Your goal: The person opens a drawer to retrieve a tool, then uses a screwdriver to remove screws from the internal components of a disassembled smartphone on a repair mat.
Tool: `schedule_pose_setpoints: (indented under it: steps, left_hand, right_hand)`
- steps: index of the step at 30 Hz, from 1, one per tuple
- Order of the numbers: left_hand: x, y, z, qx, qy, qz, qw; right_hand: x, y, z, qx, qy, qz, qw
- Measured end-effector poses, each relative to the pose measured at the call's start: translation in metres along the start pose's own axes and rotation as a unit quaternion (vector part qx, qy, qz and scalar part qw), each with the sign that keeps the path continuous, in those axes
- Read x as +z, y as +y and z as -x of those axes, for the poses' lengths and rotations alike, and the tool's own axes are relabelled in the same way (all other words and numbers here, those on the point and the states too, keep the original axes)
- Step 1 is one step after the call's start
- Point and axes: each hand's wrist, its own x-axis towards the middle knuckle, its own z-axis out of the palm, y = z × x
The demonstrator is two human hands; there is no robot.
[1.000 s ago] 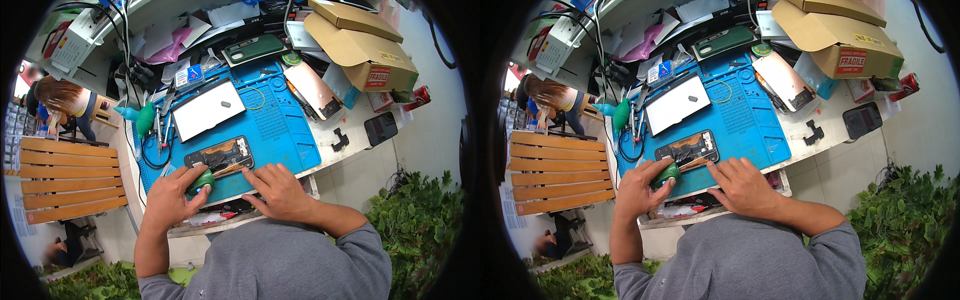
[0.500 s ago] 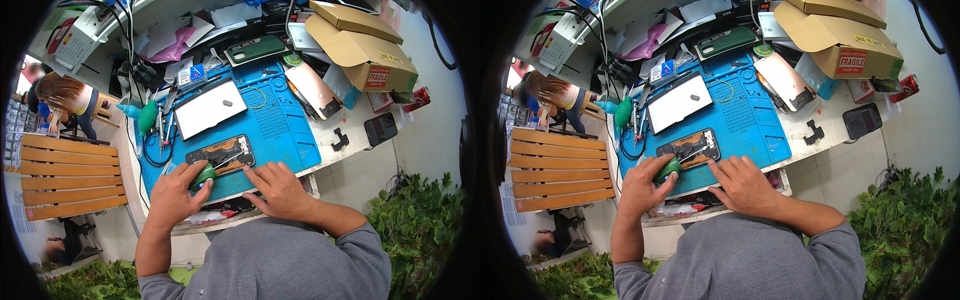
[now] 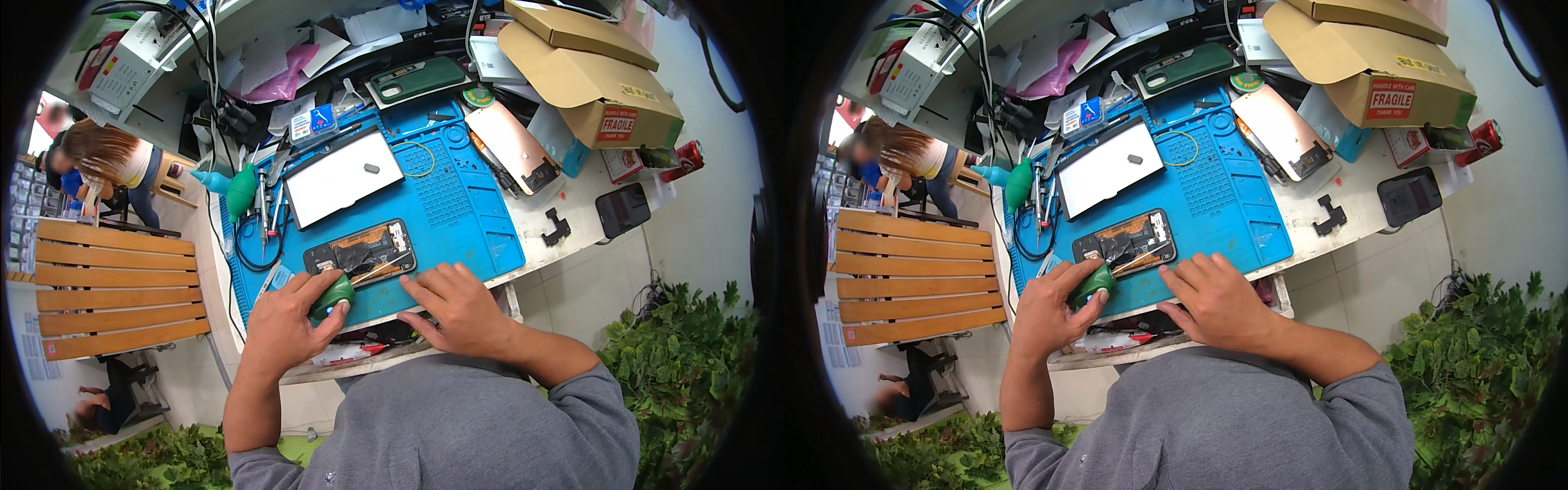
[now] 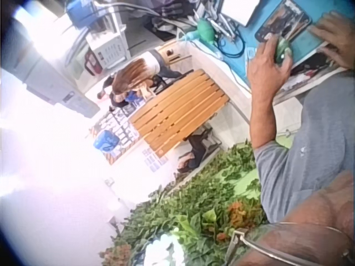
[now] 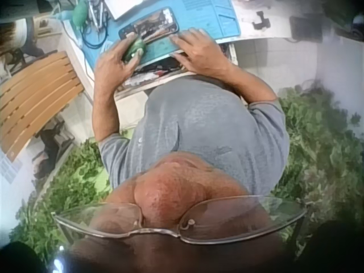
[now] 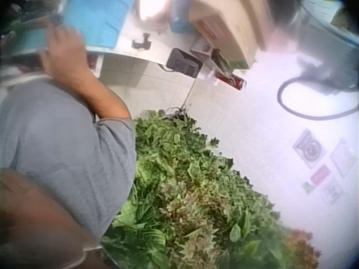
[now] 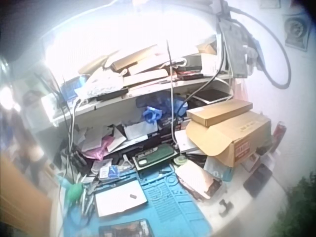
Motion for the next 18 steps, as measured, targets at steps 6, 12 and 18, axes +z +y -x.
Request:
schedule_pose_setpoints:
  steps: [6,12,18]
  left_hand:
    - [-0.014,-0.005,0.008,0.032,-0.026,0.040,0.998]
    - [-0.029,-0.024,0.022,0.087,-0.129,0.136,0.978]
    - [-0.038,-0.030,0.030,0.085,-0.226,0.176,0.954]
  right_hand:
    - [-0.020,0.008,-0.011,0.032,0.123,-0.019,0.992]
    - [-0.037,0.009,-0.006,-0.094,-0.055,-0.230,0.967]
    - [-0.040,-0.006,0.000,-0.113,-0.086,-0.345,0.928]
